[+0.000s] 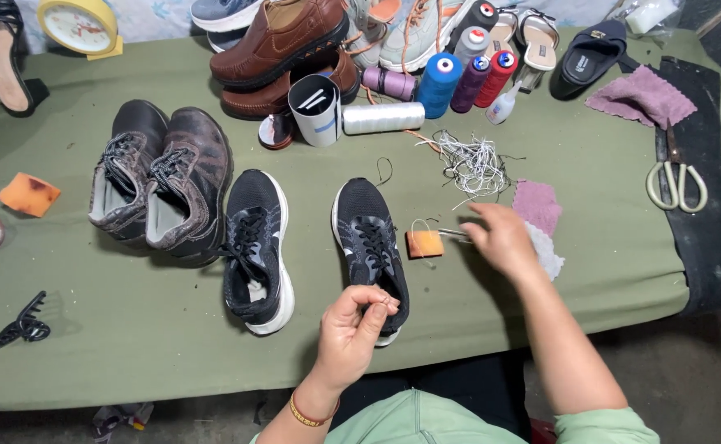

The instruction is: Hand-sewing a black sneaker using a needle and thread at a repair bench.

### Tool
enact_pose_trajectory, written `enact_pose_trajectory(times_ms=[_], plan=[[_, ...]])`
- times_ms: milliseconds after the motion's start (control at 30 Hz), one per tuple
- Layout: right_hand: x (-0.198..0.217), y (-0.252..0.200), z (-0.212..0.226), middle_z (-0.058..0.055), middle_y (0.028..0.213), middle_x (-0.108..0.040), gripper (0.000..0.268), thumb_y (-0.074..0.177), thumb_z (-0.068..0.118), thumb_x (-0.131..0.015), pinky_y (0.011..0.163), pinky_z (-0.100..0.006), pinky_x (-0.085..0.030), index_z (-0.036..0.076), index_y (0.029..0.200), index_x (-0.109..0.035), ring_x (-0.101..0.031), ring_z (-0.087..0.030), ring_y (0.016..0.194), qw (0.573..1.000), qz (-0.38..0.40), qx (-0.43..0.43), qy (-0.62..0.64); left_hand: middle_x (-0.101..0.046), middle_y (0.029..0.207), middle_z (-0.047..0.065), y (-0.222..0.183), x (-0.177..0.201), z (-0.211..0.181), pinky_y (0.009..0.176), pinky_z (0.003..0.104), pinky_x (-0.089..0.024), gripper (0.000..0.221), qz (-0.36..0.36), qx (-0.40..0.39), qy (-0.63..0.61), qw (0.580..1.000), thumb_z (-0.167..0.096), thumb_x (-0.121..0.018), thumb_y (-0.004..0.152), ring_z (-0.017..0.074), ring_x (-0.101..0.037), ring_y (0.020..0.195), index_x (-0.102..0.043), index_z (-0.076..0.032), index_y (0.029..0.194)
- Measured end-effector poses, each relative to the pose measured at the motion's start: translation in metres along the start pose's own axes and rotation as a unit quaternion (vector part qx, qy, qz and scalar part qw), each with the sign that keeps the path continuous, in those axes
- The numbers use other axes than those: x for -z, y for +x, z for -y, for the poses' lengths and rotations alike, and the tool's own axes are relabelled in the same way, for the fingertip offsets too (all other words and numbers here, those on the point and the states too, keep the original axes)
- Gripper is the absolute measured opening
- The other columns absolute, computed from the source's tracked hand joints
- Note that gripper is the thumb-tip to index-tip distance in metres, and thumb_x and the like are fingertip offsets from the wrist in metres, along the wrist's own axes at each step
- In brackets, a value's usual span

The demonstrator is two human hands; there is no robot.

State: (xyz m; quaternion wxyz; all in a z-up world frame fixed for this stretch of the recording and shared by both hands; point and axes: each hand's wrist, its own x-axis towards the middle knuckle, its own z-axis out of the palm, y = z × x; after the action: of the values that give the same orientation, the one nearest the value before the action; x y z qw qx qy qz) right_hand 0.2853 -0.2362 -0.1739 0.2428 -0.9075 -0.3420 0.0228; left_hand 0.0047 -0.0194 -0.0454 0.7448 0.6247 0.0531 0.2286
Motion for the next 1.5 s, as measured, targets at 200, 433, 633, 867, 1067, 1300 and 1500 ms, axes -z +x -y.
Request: enact_pose_trajectory(times_ms=[200,433,633,867,1067,1300,1500], plan=[[0.005,-0.013,-0.035,-0.010,0.103,-0.075,0.028,0.099,0.037,-0.060,0.087,-0.048,-0.050,0.019,0.109,-0.079,-0.065,-0.036,0.103,0.984,0.077,-0.103,-0.121,-0.072,0.094,0.010,0.007,0.004,-0.001,0.092,0.037,-0.061,0.012,-0.010,0.008,-0.040,0.999,-0.016,-0.059,0.104,0.0250,-0.075,0.096,-0.062,-0.005,0.106],[0.013,-0.021,-0.022,-0.008,0.110,-0.071,0.034,0.101,0.044,-0.057,0.093,-0.045,-0.046,0.015,0.110,-0.072,-0.061,-0.033,0.109,0.983,0.132,-0.083,-0.093,-0.056,0.103,0.007,0.014,0.013,-0.020,0.089,0.027,-0.051,0.007,-0.065,-0.055,0.099,0.991,-0.016,-0.065,0.100,0.0157,-0.058,0.099,-0.070,-0.012,0.103],[0.041,-0.031,-0.019,-0.023,0.117,-0.068,0.029,0.106,0.026,-0.053,0.082,-0.056,-0.048,0.003,0.123,-0.059,-0.064,-0.048,0.101,0.988,0.011,-0.154,-0.030,-0.056,0.098,0.003,0.011,0.026,-0.023,0.091,0.028,-0.050,0.007,-0.073,-0.045,0.148,0.985,-0.018,-0.068,0.099,0.0150,-0.058,0.096,-0.074,-0.015,0.102],[0.082,-0.055,0.118,-0.007,0.063,-0.069,0.018,0.093,0.006,-0.071,0.067,-0.024,-0.054,0.006,0.110,-0.074,-0.063,-0.011,0.060,0.914,-0.061,-0.060,0.396,-0.054,0.110,0.008,0.023,-0.008,-0.003,0.102,0.039,-0.043,0.008,-0.021,-0.134,0.174,0.975,-0.015,-0.078,0.091,0.0251,-0.054,0.107,-0.081,-0.018,0.098],[0.055,-0.047,0.184,-0.024,0.097,-0.076,0.036,0.091,-0.004,-0.067,0.070,-0.044,-0.066,-0.015,0.125,-0.060,-0.076,-0.024,0.080,0.731,0.116,0.094,0.666,-0.066,0.109,-0.001,0.041,-0.013,-0.013,0.106,0.036,-0.037,0.007,0.007,-0.174,0.179,0.968,-0.024,-0.076,0.094,0.0203,-0.052,0.116,-0.080,-0.022,0.099],[0.122,-0.009,0.156,-0.010,0.062,-0.064,0.020,0.102,0.008,-0.070,0.057,-0.028,-0.055,0.005,0.083,-0.068,-0.063,-0.017,0.054,0.871,-0.192,0.022,0.452,-0.062,0.121,0.013,0.037,0.043,0.004,0.095,0.038,-0.052,0.022,-0.059,-0.080,0.200,0.975,-0.018,-0.076,0.093,0.0270,-0.066,0.110,-0.074,-0.015,0.114],[0.113,-0.019,0.079,-0.014,0.079,-0.057,0.013,0.113,-0.003,-0.069,0.073,-0.038,-0.055,0.000,0.114,-0.056,-0.061,-0.023,0.068,0.851,-0.360,0.026,0.380,-0.064,0.118,0.017,0.020,0.086,0.091,0.087,0.034,-0.058,0.029,-0.119,0.166,0.066,0.977,-0.009,-0.065,0.099,0.0208,-0.066,0.101,-0.063,-0.001,0.126]])
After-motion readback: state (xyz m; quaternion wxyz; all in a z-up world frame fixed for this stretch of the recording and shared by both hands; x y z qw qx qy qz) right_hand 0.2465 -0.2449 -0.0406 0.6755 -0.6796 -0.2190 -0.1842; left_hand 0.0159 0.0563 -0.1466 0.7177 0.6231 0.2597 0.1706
